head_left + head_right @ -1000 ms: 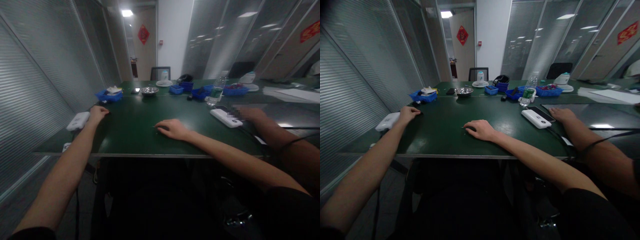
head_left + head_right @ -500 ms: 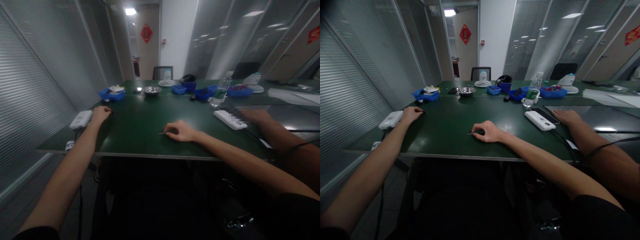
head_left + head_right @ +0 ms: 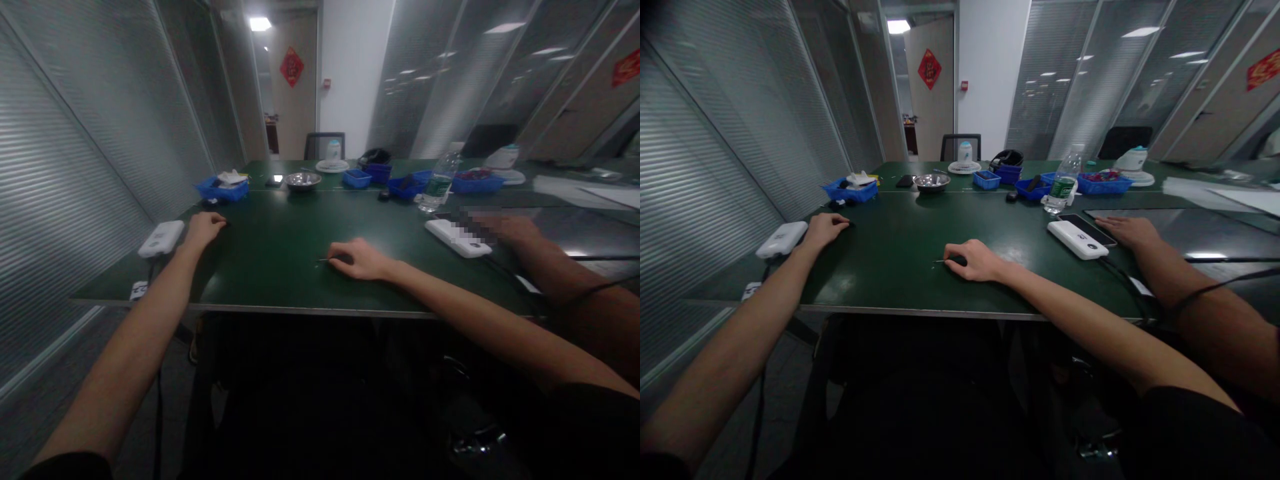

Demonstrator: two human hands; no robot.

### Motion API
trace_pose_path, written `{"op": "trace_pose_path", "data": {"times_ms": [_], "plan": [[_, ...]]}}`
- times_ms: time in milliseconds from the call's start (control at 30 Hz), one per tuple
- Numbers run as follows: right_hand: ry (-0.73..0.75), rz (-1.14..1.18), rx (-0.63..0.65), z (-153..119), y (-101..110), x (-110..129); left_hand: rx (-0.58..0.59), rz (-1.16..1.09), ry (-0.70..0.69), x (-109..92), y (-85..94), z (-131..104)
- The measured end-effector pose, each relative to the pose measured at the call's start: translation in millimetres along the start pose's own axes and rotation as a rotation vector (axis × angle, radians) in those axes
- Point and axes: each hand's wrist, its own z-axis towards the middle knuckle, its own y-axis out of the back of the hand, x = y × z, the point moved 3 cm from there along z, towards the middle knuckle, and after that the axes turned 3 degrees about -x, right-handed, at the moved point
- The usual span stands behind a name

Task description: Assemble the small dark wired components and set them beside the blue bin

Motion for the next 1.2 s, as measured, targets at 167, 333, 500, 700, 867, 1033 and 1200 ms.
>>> {"op": "trace_pose_path", "data": {"times_ms": [167,333,500,700,867,1033,1200], "plan": [[-0.023,-0.044,-0.011,2,-3,-3,0.249,-0.286,-0.320,-74,-24.5,-25],[-0.045,-0.053,-0.050,3,-6,-6,0.543,-0.586,-0.661,-173,-51.7,-82],[-0.034,-0.036,-0.093,3,-6,-6,0.558,-0.636,-0.766,-203,-55.3,-109],[-0.058,-0.038,-0.120,2,-4,-5,0.553,-0.633,-0.764,-199,-51.5,-110],[-0.064,-0.063,-0.116,3,-4,-5,0.558,-0.645,-0.772,-200,-50.0,-111],[-0.134,-0.096,-0.131,5,-6,-8,0.560,-0.644,-0.758,-198,-53.0,-110],[-0.219,-0.137,-0.155,6,-6,-10,0.554,-0.620,-0.753,-197,-54.1,-109]]}}
